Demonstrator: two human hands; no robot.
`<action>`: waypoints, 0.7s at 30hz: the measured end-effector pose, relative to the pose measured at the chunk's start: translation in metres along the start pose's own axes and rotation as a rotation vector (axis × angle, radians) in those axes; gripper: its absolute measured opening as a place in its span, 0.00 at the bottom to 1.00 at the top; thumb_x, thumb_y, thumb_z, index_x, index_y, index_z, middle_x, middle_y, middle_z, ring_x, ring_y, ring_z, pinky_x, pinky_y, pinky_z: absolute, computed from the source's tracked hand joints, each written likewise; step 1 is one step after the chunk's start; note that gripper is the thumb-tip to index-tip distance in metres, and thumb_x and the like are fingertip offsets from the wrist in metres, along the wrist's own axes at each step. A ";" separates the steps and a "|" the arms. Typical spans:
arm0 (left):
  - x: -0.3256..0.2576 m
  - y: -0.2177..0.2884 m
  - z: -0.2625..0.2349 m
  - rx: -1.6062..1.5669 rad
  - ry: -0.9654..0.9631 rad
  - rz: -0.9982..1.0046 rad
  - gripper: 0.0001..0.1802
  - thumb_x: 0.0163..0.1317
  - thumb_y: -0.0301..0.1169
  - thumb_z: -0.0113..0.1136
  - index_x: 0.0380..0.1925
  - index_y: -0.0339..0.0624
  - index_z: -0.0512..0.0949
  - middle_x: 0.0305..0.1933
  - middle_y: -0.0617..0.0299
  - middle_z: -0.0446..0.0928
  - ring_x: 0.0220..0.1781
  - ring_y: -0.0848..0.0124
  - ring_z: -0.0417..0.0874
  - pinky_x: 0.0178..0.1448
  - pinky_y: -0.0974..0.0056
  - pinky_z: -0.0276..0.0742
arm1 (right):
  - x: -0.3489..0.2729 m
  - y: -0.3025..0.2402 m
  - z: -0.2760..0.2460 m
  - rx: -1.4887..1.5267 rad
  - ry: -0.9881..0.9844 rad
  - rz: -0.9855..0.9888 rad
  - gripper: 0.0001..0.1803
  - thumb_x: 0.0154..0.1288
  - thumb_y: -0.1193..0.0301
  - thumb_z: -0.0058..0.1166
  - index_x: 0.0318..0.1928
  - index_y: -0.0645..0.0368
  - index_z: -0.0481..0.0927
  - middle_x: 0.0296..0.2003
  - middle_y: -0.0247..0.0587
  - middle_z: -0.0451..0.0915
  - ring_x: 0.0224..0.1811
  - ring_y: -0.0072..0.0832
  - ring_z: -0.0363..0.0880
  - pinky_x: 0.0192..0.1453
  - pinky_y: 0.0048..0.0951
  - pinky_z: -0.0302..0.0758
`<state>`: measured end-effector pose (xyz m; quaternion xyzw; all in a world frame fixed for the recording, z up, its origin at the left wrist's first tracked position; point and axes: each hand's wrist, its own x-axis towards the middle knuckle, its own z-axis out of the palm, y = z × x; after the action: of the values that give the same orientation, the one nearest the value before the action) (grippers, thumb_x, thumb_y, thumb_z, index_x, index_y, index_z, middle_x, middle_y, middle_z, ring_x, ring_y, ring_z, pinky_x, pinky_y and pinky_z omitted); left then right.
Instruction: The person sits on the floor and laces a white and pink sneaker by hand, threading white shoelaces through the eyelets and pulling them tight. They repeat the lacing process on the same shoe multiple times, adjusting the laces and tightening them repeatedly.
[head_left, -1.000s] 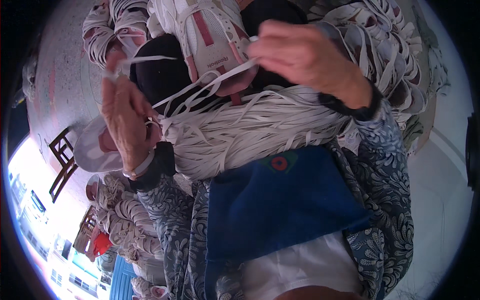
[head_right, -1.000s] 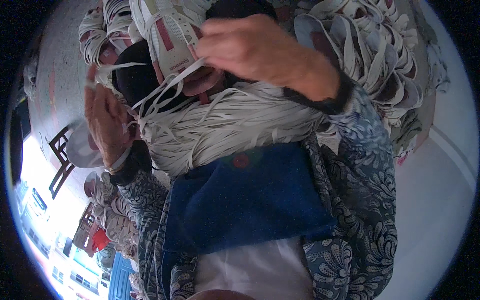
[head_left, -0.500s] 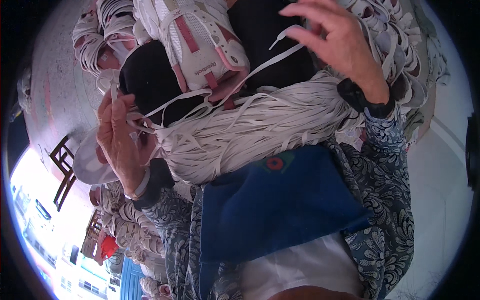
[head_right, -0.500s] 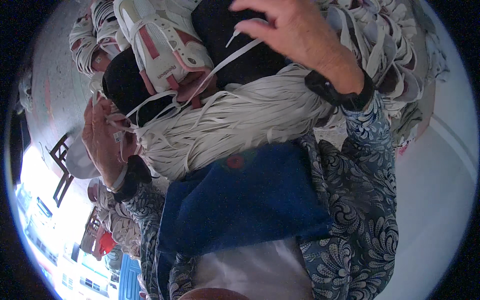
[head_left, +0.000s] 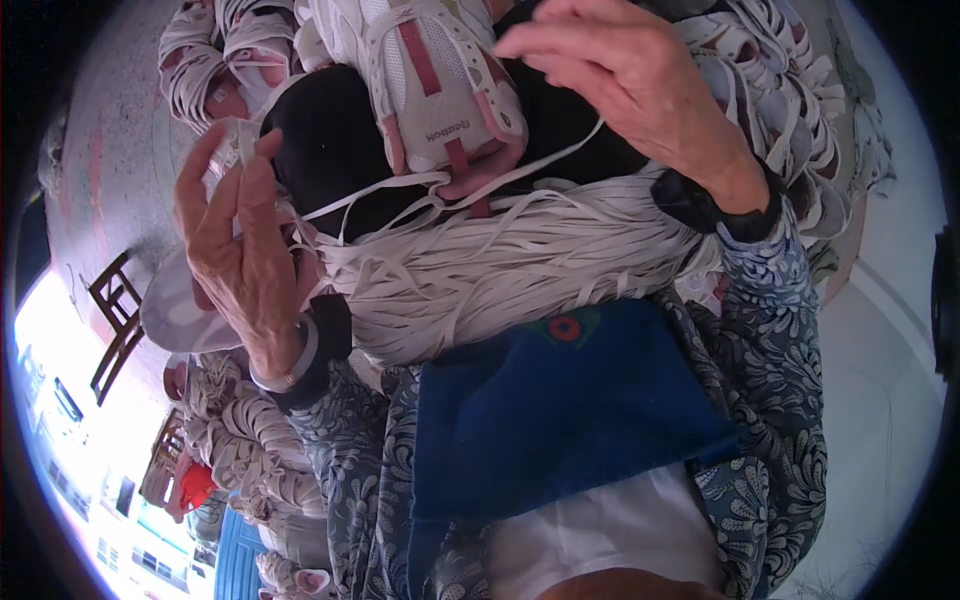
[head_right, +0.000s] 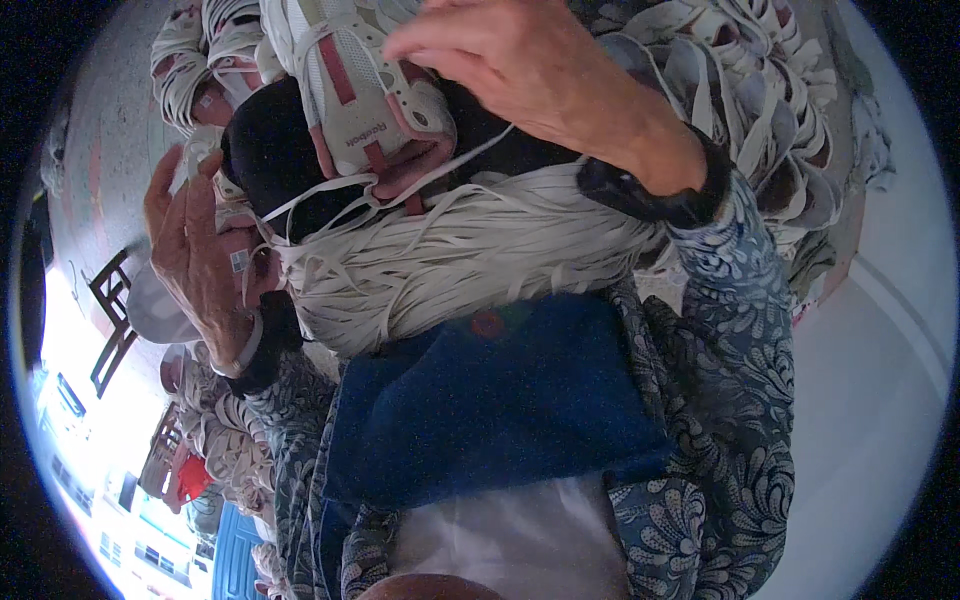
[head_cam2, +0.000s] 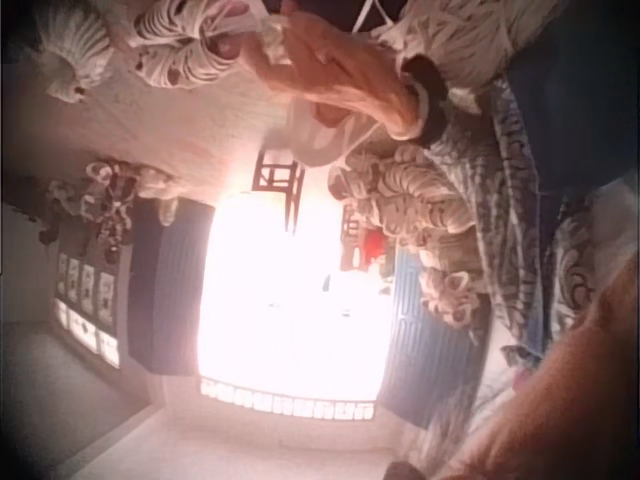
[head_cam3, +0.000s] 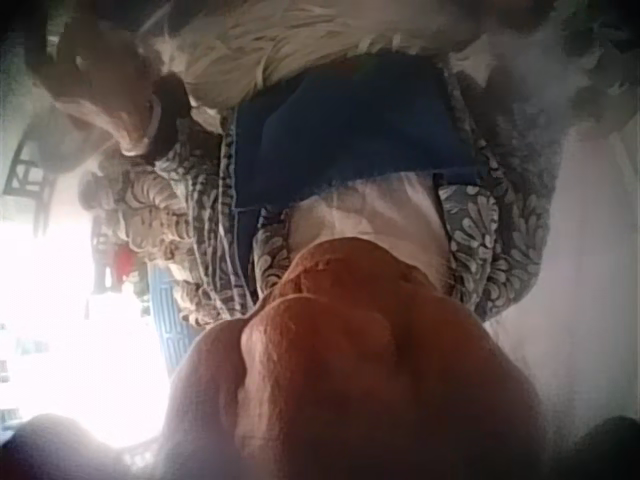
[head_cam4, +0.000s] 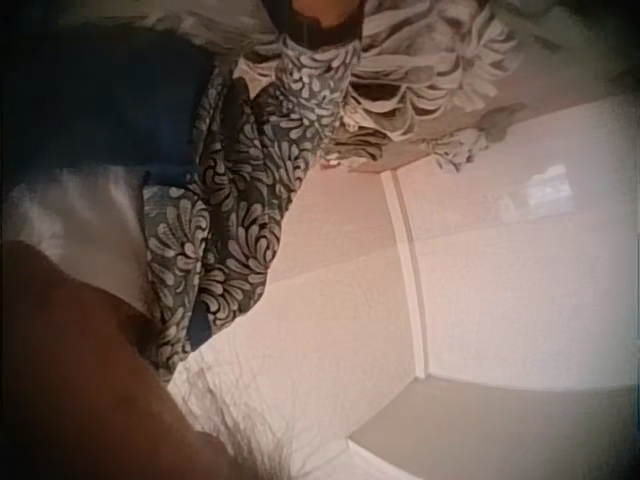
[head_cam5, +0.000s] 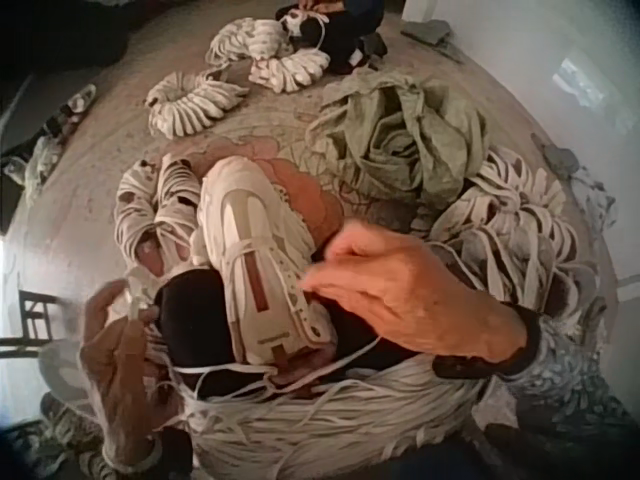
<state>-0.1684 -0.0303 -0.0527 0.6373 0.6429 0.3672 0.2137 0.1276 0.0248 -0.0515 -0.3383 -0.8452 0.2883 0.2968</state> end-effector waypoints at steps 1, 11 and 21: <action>0.005 0.004 0.002 -0.046 -0.015 0.023 0.15 0.67 0.36 0.55 0.43 0.39 0.83 0.43 0.55 0.78 0.41 0.71 0.78 0.49 0.66 0.71 | 0.012 -0.006 -0.001 -0.021 -0.001 -0.025 0.10 0.61 0.77 0.57 0.43 0.68 0.78 0.35 0.45 0.72 0.31 0.34 0.73 0.33 0.31 0.71; 0.032 0.006 0.020 -0.629 -0.176 -0.264 0.13 0.70 0.28 0.46 0.49 0.37 0.75 0.22 0.67 0.73 0.15 0.83 0.65 0.19 0.76 0.60 | 0.045 0.013 0.031 -0.195 0.071 -0.022 0.05 0.62 0.77 0.54 0.37 0.67 0.76 0.30 0.47 0.71 0.34 0.38 0.70 0.39 0.34 0.70; 0.050 0.003 0.067 -0.413 -0.414 -0.226 0.14 0.67 0.36 0.54 0.42 0.33 0.72 0.22 0.64 0.72 0.20 0.79 0.72 0.19 0.73 0.69 | 0.063 0.002 0.025 -0.221 -0.104 0.076 0.05 0.62 0.77 0.52 0.32 0.68 0.74 0.28 0.50 0.71 0.31 0.43 0.71 0.37 0.39 0.70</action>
<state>-0.1215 0.0315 -0.0840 0.5662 0.5642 0.3263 0.5046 0.0732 0.0661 -0.0501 -0.3854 -0.8727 0.2215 0.2022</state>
